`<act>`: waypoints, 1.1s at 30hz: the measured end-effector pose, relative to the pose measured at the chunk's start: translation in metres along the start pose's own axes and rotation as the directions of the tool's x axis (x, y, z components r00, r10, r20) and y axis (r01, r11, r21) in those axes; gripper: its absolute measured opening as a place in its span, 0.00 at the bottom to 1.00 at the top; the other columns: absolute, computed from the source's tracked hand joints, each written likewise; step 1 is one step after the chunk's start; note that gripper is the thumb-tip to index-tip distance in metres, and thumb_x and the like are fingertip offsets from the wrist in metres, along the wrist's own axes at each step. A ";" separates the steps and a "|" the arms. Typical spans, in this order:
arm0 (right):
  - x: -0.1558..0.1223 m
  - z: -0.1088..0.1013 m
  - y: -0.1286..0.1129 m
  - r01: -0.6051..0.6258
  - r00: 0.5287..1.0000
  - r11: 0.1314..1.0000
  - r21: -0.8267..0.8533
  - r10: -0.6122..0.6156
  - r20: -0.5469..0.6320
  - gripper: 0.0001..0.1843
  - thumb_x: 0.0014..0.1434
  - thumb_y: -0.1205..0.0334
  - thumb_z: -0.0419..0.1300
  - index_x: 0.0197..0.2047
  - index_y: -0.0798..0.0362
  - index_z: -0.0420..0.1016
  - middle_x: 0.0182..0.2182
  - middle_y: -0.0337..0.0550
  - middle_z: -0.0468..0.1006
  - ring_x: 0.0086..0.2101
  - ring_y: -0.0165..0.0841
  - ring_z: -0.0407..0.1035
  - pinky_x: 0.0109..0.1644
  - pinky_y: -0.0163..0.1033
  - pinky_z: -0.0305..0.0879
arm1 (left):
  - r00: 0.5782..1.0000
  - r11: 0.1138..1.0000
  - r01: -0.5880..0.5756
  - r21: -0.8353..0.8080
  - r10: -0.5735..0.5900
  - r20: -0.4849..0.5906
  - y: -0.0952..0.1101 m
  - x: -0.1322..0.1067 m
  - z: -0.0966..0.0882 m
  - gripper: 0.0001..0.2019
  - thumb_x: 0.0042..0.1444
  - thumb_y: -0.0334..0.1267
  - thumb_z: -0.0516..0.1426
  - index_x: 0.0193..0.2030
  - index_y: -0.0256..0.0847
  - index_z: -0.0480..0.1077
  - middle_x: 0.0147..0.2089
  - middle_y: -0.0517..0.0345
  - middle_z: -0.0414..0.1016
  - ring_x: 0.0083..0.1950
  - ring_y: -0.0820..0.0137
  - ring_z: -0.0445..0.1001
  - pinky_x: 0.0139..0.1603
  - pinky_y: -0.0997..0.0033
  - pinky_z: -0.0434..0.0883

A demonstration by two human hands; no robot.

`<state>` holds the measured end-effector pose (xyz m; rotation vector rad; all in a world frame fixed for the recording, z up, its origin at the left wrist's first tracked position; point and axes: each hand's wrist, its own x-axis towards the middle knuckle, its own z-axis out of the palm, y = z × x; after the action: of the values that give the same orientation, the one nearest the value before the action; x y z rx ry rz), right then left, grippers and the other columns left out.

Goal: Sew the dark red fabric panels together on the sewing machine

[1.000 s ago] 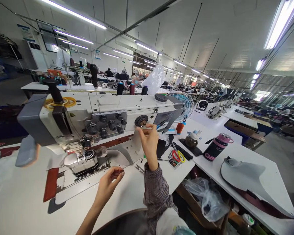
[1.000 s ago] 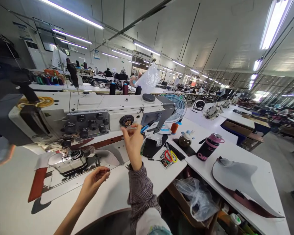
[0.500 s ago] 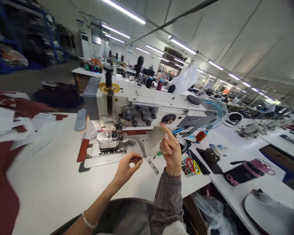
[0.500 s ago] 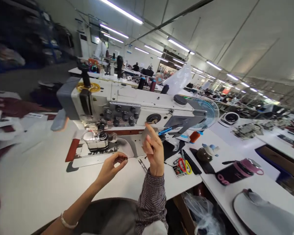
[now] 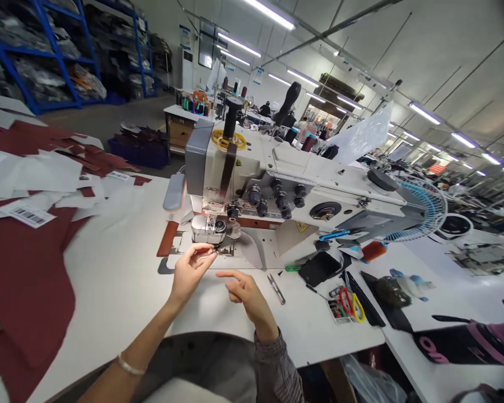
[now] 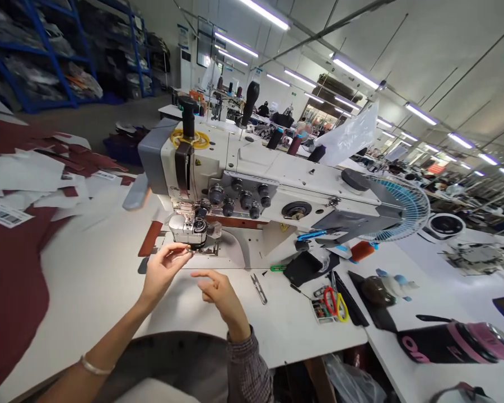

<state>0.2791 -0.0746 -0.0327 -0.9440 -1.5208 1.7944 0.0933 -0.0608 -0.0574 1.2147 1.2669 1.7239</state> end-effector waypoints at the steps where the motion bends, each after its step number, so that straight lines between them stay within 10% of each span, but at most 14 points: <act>1: 0.004 0.001 0.001 0.010 1.000 0.998 0.062 -0.009 -0.007 0.26 0.63 0.51 0.62 0.58 0.59 0.75 0.20 0.27 0.47 0.21 0.23 0.40 0.27 0.34 0.36 | 0.996 0.994 -0.081 0.078 0.079 0.032 -0.001 0.005 -0.003 0.15 0.57 0.47 0.64 0.45 0.39 0.74 0.44 0.51 0.79 0.43 0.65 0.80 0.48 0.65 0.80; 3: 0.014 0.000 0.002 0.015 1.000 0.988 0.152 -0.013 -0.014 0.26 0.61 0.53 0.64 0.58 0.59 0.75 0.19 0.26 0.46 0.21 0.23 0.37 0.27 0.34 0.34 | 0.946 0.913 -0.319 0.253 0.291 0.143 -0.001 0.018 -0.010 0.11 0.60 0.43 0.61 0.45 0.39 0.74 0.43 0.51 0.80 0.42 0.66 0.81 0.48 0.66 0.80; 6: 0.028 -0.004 -0.001 0.045 0.998 0.974 0.222 -0.032 -0.060 0.24 0.60 0.56 0.64 0.56 0.59 0.75 0.18 0.25 0.47 0.20 0.22 0.38 0.27 0.34 0.37 | 0.726 0.569 -0.687 0.453 0.570 0.386 0.003 0.046 -0.016 0.05 0.64 0.36 0.56 0.42 0.39 0.73 0.43 0.51 0.82 0.42 0.68 0.81 0.46 0.71 0.78; 8: 0.037 -0.007 -0.004 0.080 0.993 0.970 0.231 -0.057 -0.103 0.23 0.59 0.55 0.64 0.55 0.59 0.75 0.17 0.25 0.48 0.20 0.22 0.39 0.27 0.33 0.39 | 0.591 0.303 -0.788 0.536 0.616 0.521 0.006 0.064 -0.017 0.06 0.65 0.33 0.54 0.39 0.39 0.72 0.44 0.51 0.83 0.41 0.69 0.82 0.42 0.73 0.77; 10: 0.046 -0.008 -0.008 0.116 0.986 0.971 0.211 -0.087 -0.142 0.24 0.59 0.54 0.63 0.54 0.60 0.75 0.17 0.25 0.49 0.20 0.22 0.41 0.26 0.32 0.40 | 0.545 0.139 -0.793 0.593 0.597 0.589 0.010 0.079 -0.016 0.07 0.66 0.33 0.53 0.36 0.39 0.71 0.45 0.51 0.83 0.38 0.70 0.81 0.38 0.74 0.75; 16: 0.059 -0.009 -0.009 0.177 0.962 0.980 0.085 -0.154 -0.227 0.23 0.59 0.53 0.61 0.52 0.61 0.76 0.17 0.26 0.53 0.19 0.22 0.45 0.26 0.32 0.41 | 0.604 0.002 -0.735 0.678 0.457 0.654 0.021 0.092 -0.008 0.11 0.69 0.32 0.48 0.45 0.38 0.72 0.37 0.52 0.81 0.30 0.68 0.78 0.24 0.71 0.63; 22: 0.065 -0.007 0.002 0.186 0.948 0.982 0.020 -0.174 -0.265 0.22 0.59 0.53 0.60 0.49 0.61 0.76 0.18 0.28 0.57 0.19 0.22 0.48 0.26 0.32 0.42 | 0.717 -0.007 -0.692 0.722 0.115 0.688 0.055 0.088 0.006 0.20 0.62 0.21 0.43 0.52 0.32 0.72 0.38 0.45 0.80 0.31 0.62 0.79 0.32 0.67 0.72; 33: 0.063 -0.004 0.020 0.121 0.873 0.864 -0.488 -0.327 -0.363 0.21 0.65 0.56 0.51 0.52 0.57 0.79 0.18 0.34 0.64 0.21 0.28 0.56 0.29 0.34 0.51 | 0.696 -0.048 -0.717 0.695 -0.090 0.712 0.068 0.100 0.004 0.16 0.59 0.22 0.46 0.47 0.34 0.71 0.33 0.50 0.77 0.30 0.63 0.76 0.32 0.70 0.69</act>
<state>0.2463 -0.0244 -0.0614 -1.2233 -1.6908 0.9773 0.0631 0.0087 0.0371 2.8654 1.8313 0.0936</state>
